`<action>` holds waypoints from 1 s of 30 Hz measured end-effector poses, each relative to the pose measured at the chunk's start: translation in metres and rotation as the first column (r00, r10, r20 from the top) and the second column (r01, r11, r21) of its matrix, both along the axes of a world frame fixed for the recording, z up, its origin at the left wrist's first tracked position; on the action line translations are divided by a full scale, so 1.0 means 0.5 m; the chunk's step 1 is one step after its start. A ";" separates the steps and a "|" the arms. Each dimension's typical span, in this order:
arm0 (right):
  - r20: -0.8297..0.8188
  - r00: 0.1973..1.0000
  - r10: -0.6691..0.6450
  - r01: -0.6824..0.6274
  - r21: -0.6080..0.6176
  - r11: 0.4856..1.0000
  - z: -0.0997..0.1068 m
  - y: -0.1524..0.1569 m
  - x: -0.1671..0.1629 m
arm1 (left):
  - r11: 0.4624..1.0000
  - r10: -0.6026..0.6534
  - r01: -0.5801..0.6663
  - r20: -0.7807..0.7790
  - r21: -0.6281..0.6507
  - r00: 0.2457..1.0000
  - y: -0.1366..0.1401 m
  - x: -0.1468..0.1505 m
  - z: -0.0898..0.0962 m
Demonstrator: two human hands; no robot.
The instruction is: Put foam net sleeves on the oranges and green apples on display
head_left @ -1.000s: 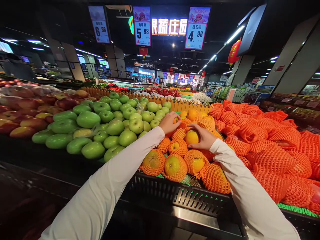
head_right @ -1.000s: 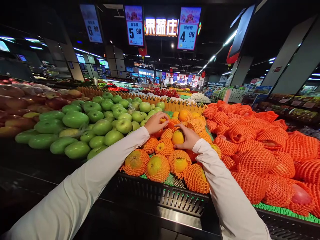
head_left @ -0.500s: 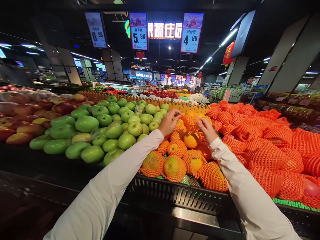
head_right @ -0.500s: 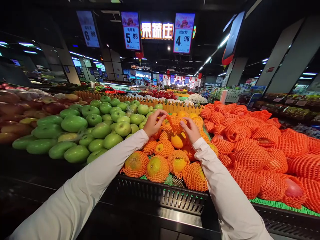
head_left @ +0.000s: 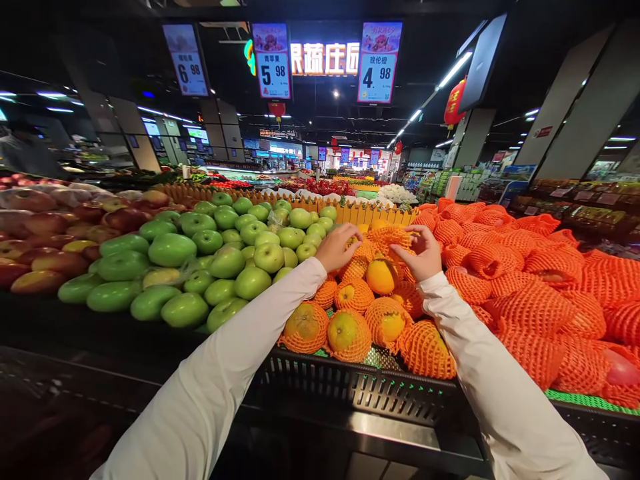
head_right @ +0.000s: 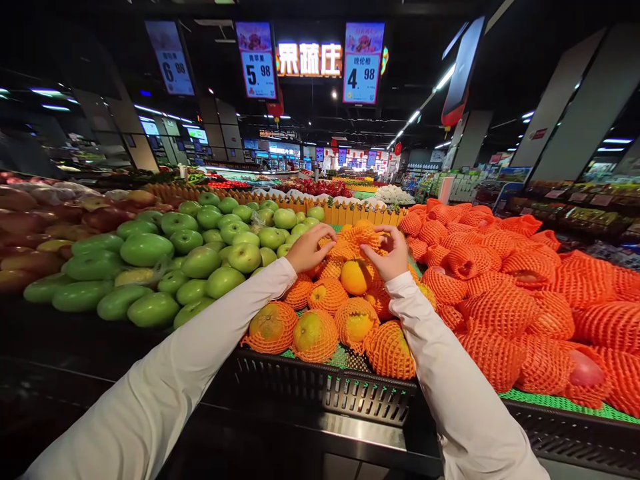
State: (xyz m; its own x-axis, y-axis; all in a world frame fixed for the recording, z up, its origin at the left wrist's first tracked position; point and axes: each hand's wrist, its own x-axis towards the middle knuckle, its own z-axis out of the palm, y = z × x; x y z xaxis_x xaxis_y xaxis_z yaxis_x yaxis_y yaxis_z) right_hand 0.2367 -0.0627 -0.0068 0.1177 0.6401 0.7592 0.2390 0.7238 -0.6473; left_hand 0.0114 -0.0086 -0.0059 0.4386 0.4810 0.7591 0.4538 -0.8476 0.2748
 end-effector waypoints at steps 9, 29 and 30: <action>0.276 0.952 0.133 -0.143 0.013 0.990 -0.001 -0.015 -0.016 | 0.861 -0.294 0.327 0.145 -0.389 0.945 -0.015 0.020 0.002; 0.080 0.990 0.112 -0.101 -0.136 0.986 0.001 0.001 0.000 | 0.509 -0.317 0.736 0.697 -0.447 0.643 -0.034 0.024 0.010; 0.051 0.993 0.110 -0.099 -0.183 0.978 0.000 0.006 0.003 | 0.489 -0.347 0.748 0.687 -0.448 0.638 -0.040 0.023 0.014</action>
